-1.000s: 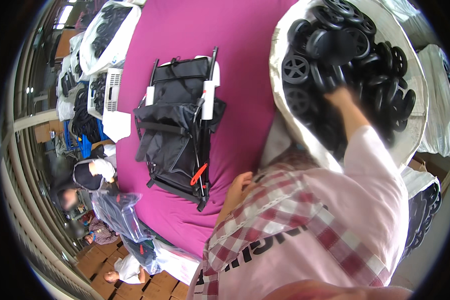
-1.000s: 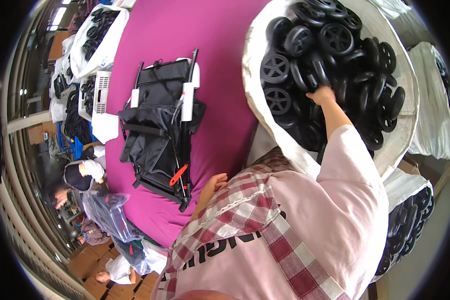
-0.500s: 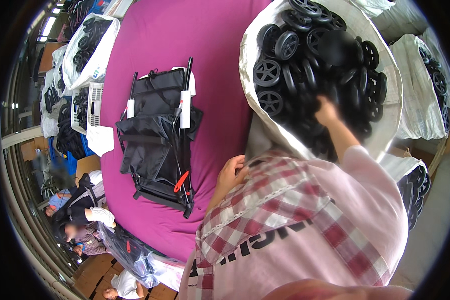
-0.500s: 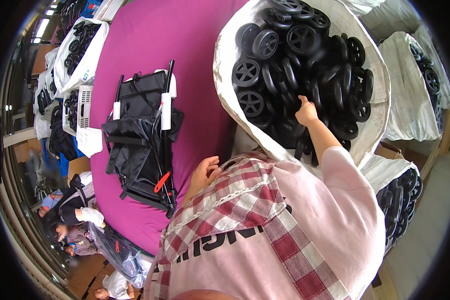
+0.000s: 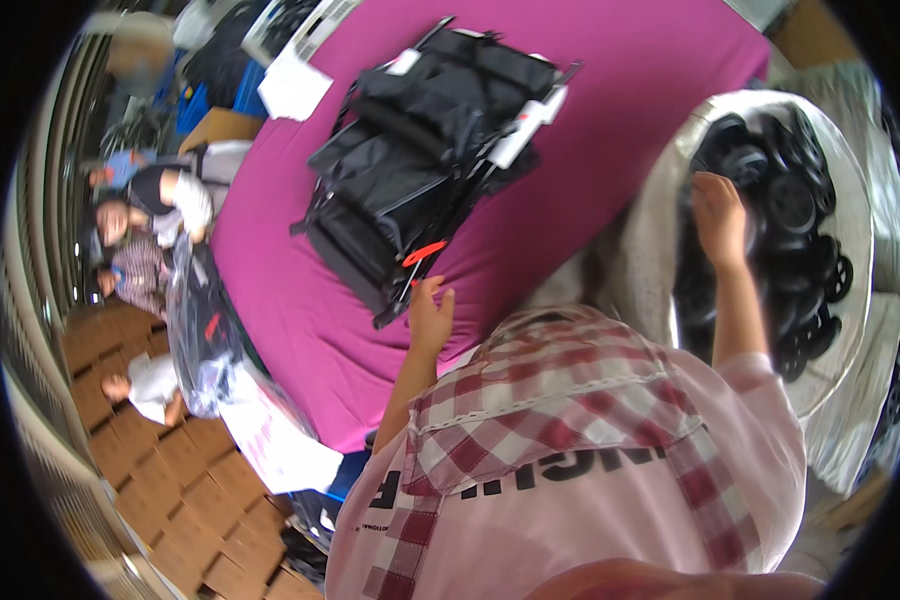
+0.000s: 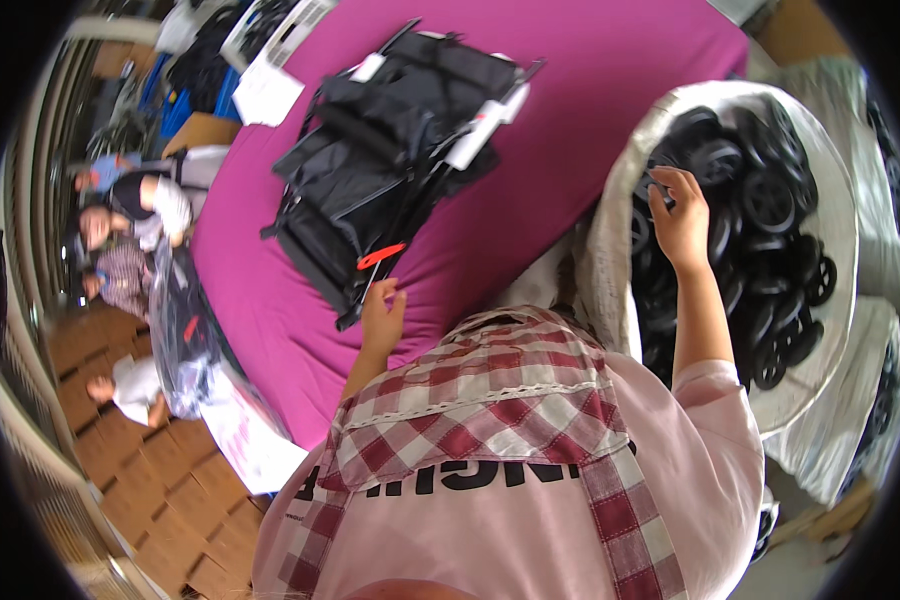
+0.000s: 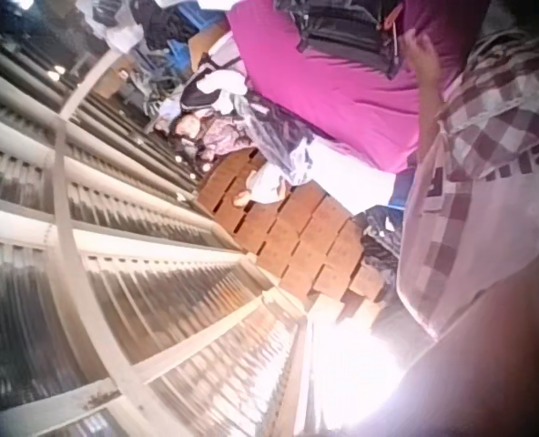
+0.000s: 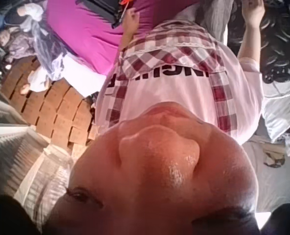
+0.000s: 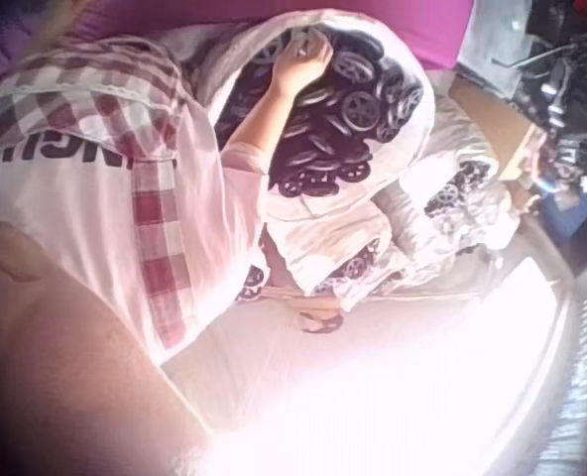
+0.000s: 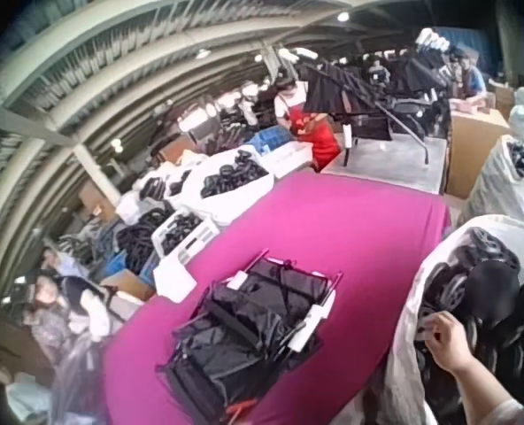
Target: The person assembles baby strollers by attaching wheels and handles to the main frame, then places each completed unit into a clear plastic bag. The process is repeated for multiple strollers on a pink-covered work surface.
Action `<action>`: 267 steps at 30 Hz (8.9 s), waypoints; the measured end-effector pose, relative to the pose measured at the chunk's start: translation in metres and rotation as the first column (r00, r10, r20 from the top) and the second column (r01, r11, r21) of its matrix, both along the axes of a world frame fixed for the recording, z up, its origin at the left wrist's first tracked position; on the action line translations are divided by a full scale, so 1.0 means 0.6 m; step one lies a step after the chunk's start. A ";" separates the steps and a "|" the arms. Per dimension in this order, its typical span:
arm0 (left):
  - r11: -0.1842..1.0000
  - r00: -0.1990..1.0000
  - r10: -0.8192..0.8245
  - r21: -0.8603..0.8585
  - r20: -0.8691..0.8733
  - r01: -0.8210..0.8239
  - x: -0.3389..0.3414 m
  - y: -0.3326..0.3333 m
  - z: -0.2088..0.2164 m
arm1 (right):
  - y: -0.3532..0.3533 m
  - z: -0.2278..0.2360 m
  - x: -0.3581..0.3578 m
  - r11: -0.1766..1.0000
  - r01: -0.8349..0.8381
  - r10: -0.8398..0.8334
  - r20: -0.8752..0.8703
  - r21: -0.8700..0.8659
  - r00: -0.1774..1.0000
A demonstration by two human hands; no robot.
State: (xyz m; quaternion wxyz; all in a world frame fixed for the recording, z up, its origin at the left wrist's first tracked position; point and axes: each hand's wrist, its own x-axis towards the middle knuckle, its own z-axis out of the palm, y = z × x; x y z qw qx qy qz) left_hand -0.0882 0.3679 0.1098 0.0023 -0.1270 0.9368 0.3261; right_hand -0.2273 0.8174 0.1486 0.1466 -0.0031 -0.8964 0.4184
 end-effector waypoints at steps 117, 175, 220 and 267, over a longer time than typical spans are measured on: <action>-0.917 -0.974 0.218 0.355 0.061 -0.183 1.576 -0.853 -0.395 | -1.564 -0.071 0.911 -0.473 -0.772 0.824 0.524 0.424 -0.216; 0.169 0.558 0.812 0.845 0.172 -0.507 0.724 -0.716 0.111 | -1.198 -0.069 0.450 -0.186 0.426 0.966 -0.085 -0.886 0.246; 0.398 0.582 0.753 0.917 -0.306 -0.033 0.710 -0.865 0.298 | -1.151 0.213 0.386 0.224 -0.161 0.785 0.080 -0.961 0.615; 0.488 0.425 0.808 0.868 -0.409 -0.092 0.274 -0.689 0.340 | -1.075 0.238 0.088 0.443 -0.367 0.617 -0.018 -0.818 0.787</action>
